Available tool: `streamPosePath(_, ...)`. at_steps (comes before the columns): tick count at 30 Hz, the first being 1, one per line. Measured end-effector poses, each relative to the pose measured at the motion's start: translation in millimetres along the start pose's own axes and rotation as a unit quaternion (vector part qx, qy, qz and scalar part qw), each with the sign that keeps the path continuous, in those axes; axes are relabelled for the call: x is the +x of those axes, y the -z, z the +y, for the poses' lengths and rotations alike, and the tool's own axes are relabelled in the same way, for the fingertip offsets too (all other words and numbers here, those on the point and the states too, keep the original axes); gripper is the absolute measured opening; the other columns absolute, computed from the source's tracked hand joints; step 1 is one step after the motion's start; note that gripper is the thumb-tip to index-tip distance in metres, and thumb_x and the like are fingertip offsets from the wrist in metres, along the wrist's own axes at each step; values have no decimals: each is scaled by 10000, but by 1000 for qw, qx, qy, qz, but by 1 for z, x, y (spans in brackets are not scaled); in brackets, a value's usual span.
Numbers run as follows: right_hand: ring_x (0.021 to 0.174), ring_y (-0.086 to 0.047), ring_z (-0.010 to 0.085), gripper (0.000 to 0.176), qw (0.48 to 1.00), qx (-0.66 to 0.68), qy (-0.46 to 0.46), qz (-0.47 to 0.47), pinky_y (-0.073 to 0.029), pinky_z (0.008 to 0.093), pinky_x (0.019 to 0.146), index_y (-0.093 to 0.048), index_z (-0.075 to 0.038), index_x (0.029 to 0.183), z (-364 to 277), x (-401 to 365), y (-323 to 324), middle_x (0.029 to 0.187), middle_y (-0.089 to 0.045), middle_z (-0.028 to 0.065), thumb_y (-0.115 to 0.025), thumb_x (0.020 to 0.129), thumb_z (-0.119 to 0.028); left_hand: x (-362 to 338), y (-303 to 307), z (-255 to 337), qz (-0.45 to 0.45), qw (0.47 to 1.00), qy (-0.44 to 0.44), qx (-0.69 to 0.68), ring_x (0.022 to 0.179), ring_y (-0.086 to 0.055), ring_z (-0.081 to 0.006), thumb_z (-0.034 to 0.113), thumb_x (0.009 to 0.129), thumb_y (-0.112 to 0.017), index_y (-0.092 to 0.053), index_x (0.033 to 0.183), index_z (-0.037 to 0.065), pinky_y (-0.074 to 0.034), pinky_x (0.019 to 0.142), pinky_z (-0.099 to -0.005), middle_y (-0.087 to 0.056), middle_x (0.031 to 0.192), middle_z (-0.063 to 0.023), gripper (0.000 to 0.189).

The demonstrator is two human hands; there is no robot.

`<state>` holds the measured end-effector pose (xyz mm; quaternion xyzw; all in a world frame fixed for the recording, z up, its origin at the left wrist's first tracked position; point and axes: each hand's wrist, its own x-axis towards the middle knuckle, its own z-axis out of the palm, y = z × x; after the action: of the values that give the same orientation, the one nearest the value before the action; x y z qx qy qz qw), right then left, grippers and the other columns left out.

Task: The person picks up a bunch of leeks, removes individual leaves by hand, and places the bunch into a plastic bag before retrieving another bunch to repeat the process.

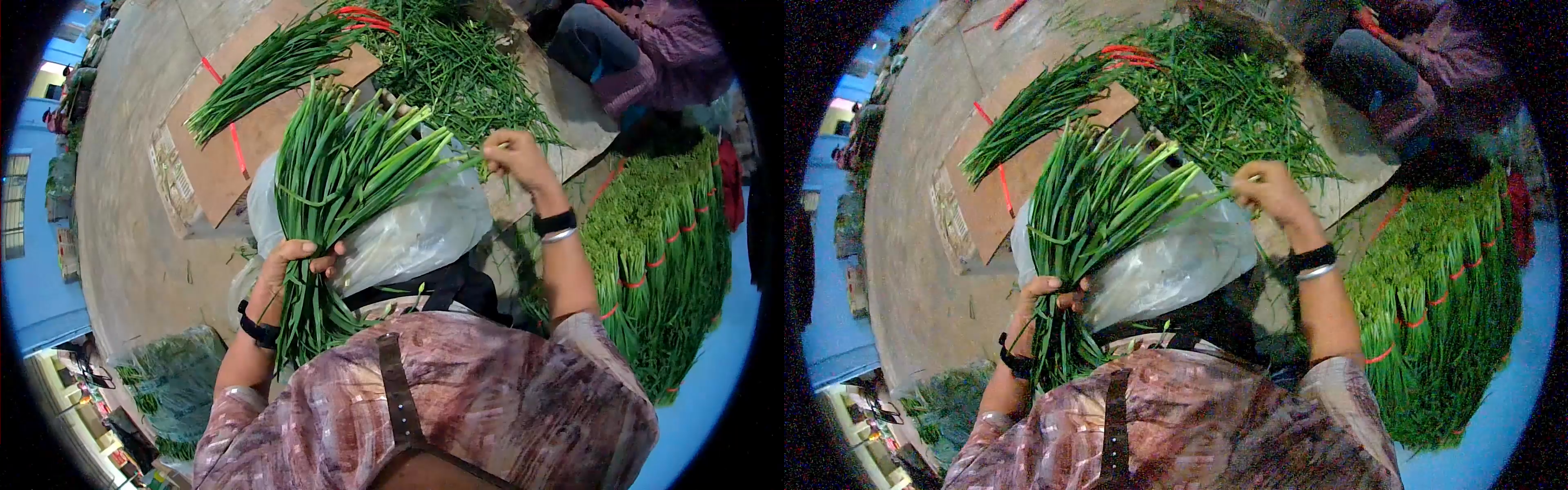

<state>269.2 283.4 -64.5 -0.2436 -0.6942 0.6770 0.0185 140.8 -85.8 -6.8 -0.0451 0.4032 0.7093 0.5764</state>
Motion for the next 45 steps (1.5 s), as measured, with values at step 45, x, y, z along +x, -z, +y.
streamPosePath(45, 758, -610, 155, 353, 991, -57, 122, 5, -482, 279, 674, -611, 54, 962, -61, 71, -59, 836, -652, 119, -668, 794, -252, -1, 3, 6, 10, 998, 40, 55, 482, -465, -128, 69, 667, -654, -501, 1108, -7, -438, 548, -295, -597, 818, -139, 473)
